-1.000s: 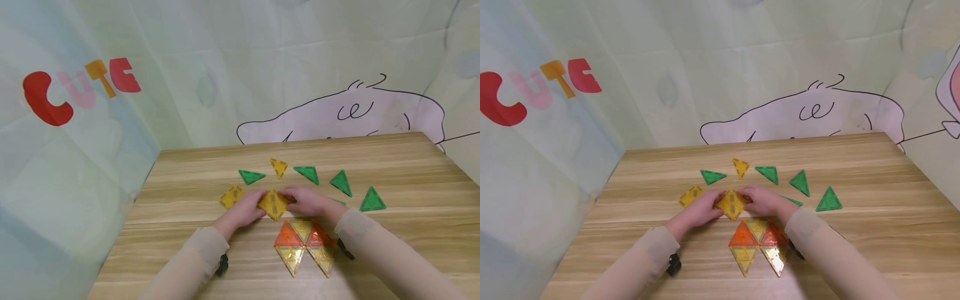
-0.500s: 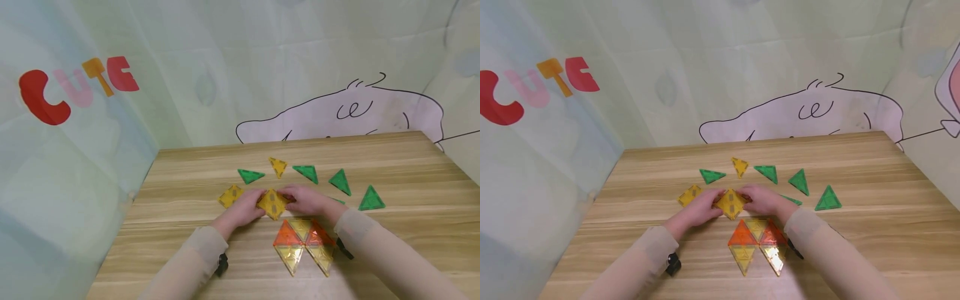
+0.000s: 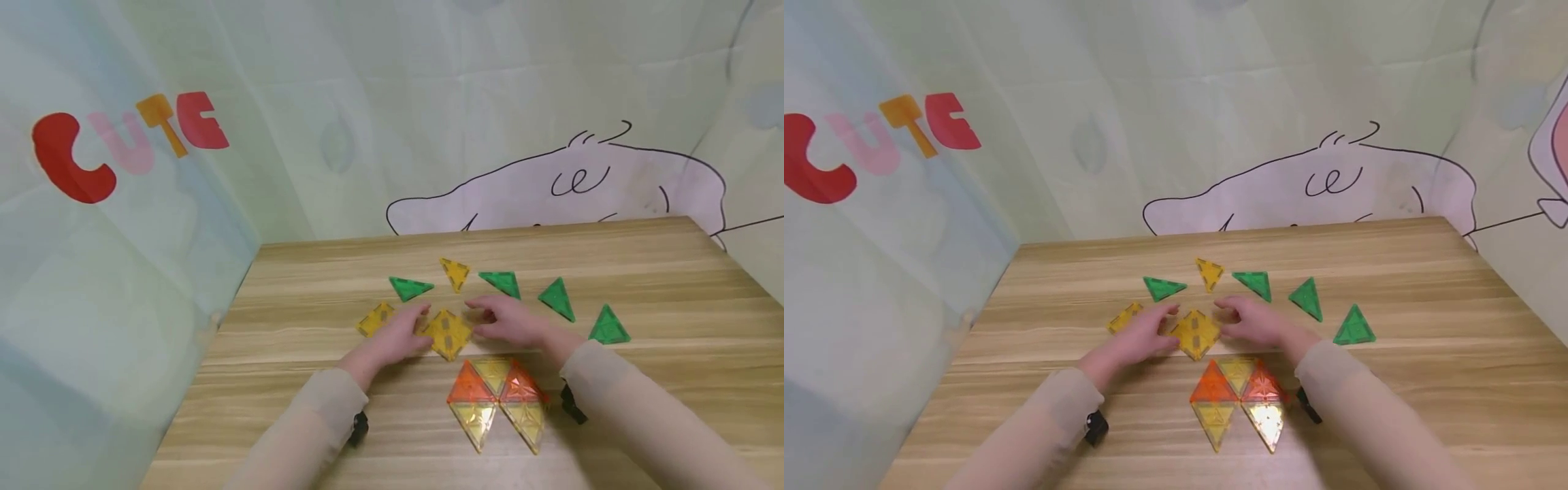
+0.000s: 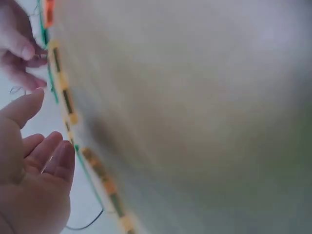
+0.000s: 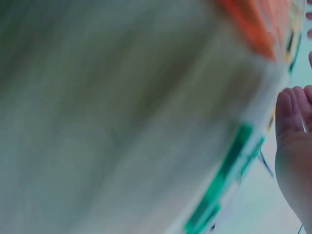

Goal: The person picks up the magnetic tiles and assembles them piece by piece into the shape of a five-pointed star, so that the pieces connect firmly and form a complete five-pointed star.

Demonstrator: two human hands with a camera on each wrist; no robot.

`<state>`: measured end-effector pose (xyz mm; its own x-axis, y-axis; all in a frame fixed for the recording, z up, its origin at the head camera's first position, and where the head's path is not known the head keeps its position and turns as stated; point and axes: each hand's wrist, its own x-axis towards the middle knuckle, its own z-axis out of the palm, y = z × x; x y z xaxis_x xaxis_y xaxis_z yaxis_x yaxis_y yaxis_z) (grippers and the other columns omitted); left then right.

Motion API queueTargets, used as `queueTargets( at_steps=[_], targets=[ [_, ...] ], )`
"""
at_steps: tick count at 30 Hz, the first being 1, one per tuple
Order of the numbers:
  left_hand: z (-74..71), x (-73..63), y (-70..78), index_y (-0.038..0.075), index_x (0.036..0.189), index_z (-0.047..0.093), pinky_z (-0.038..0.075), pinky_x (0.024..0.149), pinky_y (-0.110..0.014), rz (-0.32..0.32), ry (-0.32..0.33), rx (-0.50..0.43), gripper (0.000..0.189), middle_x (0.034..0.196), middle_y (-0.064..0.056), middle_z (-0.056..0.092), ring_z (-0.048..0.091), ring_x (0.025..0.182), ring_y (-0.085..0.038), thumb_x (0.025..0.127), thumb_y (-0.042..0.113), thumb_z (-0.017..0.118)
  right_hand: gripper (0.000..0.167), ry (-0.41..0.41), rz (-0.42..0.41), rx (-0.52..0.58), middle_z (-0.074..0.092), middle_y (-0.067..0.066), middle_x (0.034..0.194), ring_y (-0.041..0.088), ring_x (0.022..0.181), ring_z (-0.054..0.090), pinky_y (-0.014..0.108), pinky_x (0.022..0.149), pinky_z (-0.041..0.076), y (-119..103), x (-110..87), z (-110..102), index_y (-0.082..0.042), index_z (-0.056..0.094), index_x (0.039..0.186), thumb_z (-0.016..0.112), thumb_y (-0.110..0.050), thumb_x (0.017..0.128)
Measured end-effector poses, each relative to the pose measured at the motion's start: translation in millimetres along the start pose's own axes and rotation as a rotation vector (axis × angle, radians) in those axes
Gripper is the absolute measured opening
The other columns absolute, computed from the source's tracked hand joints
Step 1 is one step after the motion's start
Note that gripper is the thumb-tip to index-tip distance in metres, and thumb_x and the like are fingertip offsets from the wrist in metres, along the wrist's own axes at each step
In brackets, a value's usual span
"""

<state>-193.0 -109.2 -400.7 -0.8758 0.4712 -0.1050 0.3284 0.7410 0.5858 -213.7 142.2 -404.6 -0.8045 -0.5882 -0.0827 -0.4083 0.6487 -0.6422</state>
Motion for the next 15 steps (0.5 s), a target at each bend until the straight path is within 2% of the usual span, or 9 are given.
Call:
queueTargets(
  at_steps=[4,7,12,15],
  targets=[
    [-11.0,12.5,3.3,0.002,0.139,0.04,0.038,0.1,-0.04,0.016,0.046,0.019,0.059,0.136,-0.013,0.048,0.046,0.123,-0.028,0.089,0.018,0.065,0.05,0.095,0.026,-0.074,0.05,0.02,0.132,0.036,0.108,0.054,0.05,0.088,0.045,15,-12.0,-26,0.001,0.046,0.135,0.061,-0.018,0.091],
    [-16.2,27.8,8.7,0.005,0.139,0.042,0.035,0.103,-0.039,0.009,0.043,0.045,0.055,0.138,-0.01,0.047,0.042,0.127,-0.026,0.09,0.02,0.063,0.047,0.129,0.035,-0.135,0.05,0.023,0.131,0.042,0.109,0.053,0.054,0.089,0.042,25,-16.6,-41,0.003,0.047,0.133,0.059,-0.015,0.092],
    [-16.4,61.9,17.3,0.009,0.139,0.044,0.031,0.105,-0.038,0.001,0.02,0.125,0.05,0.139,-0.004,0.047,0.04,0.128,-0.023,0.093,0.021,0.059,0.046,0.104,0.058,-0.192,0.049,0.025,0.132,0.045,0.118,0.044,0.057,0.097,0.034,33,-10.6,-48,0.002,0.047,0.134,0.057,-0.014,0.092],
    [-12.3,81.1,20.6,0.012,0.141,0.043,0.028,0.107,-0.04,-0.018,-0.005,0.165,0.05,0.14,-0.004,0.047,0.039,0.13,-0.023,0.093,0.019,0.056,0.048,0.067,0.098,-0.197,0.047,0.024,0.134,0.045,0.12,0.041,0.057,0.096,0.034,36,-3.4,-46,0.0,0.045,0.137,0.056,-0.015,0.092]
  ],
)
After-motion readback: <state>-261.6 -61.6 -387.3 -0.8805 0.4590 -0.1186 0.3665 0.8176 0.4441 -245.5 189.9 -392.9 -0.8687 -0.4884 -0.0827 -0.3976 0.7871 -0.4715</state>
